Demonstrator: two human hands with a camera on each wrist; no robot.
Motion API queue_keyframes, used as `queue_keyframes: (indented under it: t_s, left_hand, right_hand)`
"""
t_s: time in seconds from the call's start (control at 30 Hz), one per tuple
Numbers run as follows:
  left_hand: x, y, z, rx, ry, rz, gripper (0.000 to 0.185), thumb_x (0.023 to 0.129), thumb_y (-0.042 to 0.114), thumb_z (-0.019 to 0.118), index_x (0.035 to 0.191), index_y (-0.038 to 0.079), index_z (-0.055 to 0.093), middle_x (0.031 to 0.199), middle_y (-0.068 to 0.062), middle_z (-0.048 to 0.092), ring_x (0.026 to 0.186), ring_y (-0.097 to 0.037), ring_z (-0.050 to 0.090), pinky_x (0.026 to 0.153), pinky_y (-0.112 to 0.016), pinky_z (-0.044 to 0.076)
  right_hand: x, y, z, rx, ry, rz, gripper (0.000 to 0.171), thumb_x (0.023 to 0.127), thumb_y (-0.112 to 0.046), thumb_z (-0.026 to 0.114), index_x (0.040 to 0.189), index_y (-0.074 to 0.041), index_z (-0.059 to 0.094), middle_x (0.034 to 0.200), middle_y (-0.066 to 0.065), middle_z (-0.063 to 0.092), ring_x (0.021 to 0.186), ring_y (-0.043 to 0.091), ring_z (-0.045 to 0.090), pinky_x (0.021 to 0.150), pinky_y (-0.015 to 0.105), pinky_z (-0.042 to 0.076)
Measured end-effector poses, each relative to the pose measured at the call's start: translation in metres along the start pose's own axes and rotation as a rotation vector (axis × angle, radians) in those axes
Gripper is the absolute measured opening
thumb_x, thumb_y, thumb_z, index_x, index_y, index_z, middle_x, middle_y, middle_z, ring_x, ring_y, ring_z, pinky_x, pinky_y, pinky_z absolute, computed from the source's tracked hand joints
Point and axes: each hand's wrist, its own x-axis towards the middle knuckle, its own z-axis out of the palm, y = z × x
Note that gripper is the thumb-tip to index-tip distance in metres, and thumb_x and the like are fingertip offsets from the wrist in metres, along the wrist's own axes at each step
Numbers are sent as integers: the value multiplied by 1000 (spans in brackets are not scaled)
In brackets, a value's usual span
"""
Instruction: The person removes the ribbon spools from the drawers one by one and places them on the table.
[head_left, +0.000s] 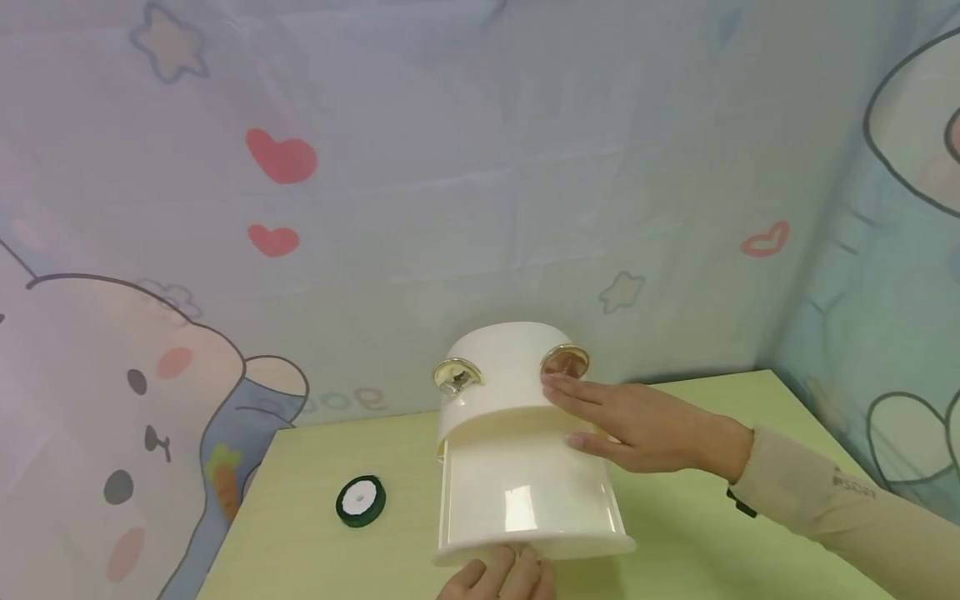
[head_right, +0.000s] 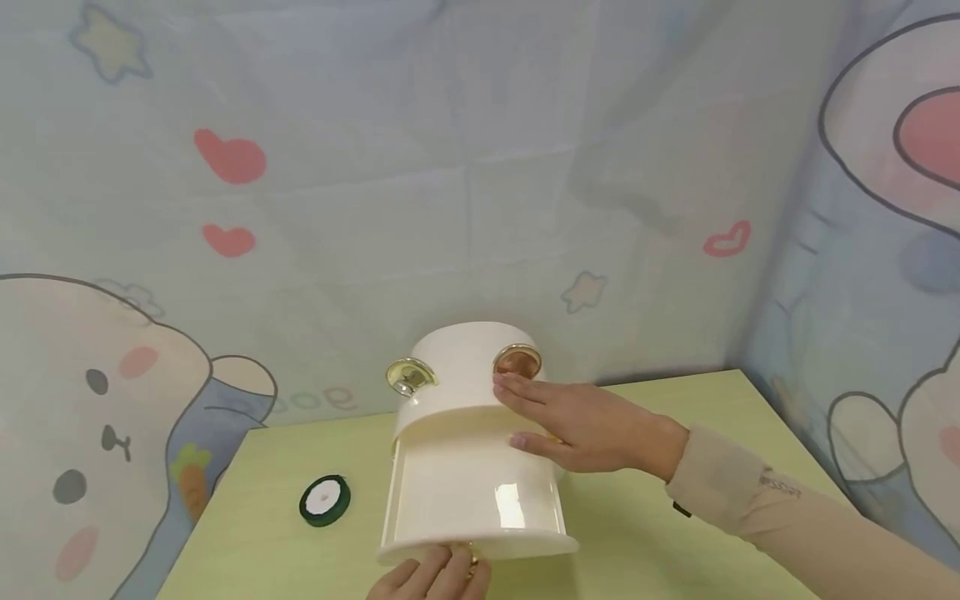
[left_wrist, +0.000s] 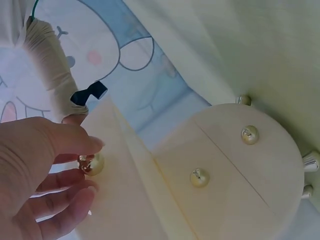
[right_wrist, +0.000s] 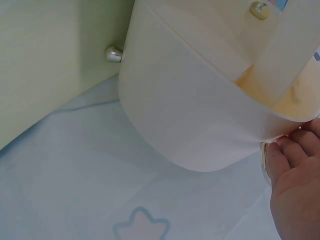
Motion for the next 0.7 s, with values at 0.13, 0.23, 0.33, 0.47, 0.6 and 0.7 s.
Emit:
queue_keyframes:
  t_s: [0.13, 0.23, 0.33, 0.47, 0.6, 0.7]
  left_hand:
    - [0, -3, 9, 11, 74, 61, 41, 104, 22, 43, 75, 13, 69, 74, 4, 64, 62, -7, 57, 54, -15, 45]
    - [-7, 0, 17, 8, 89, 68, 42, 105, 20, 42, 75, 11, 70, 73, 2, 63, 63, -9, 58, 58, -19, 52]
    - [-14, 6, 20, -11, 83, 35, 47, 108, 27, 40, 77, 9, 72, 75, 0, 65, 66, -12, 61, 61, -22, 56]
    - [-20, 13, 25, 15, 118, -2, 54, 110, 33, 38, 77, 9, 73, 76, -1, 69, 67, -13, 63, 59, -22, 56]
    - [-24, 18, 33, 100, 191, -13, 54, 111, 31, 36, 76, 11, 72, 75, 0, 69, 66, -12, 63, 53, -19, 50]
    - [-25, 23, 36, 129, 208, -54, 55, 112, 32, 35, 77, 11, 72, 74, -1, 69, 65, -13, 64, 50, -19, 48]
  right_hand:
    - [-1, 0, 1, -3, 1, 1, 64, 110, -42, 50, 165, -15, 34, 173, 2, 33, 154, 21, 44, 113, 40, 51]
    - [-1, -1, 1, -5, -5, 3, 64, 110, -43, 50, 165, -14, 34, 173, 3, 33, 153, 22, 45, 113, 41, 51]
    - [-2, -1, 1, -2, 0, -3, 64, 110, -42, 51, 164, -13, 35, 172, 4, 34, 152, 23, 47, 112, 42, 51]
    - [-2, -1, 2, -5, 20, -20, 63, 109, -40, 52, 163, -12, 37, 171, 6, 37, 150, 25, 49, 111, 43, 52]
    - [-1, -1, 2, -17, 16, -18, 64, 109, -41, 52, 164, -13, 36, 171, 4, 35, 152, 23, 47, 112, 42, 51]
    - [-1, 0, 1, -24, 8, -10, 64, 109, -42, 52, 164, -14, 35, 172, 3, 34, 153, 22, 45, 113, 41, 50]
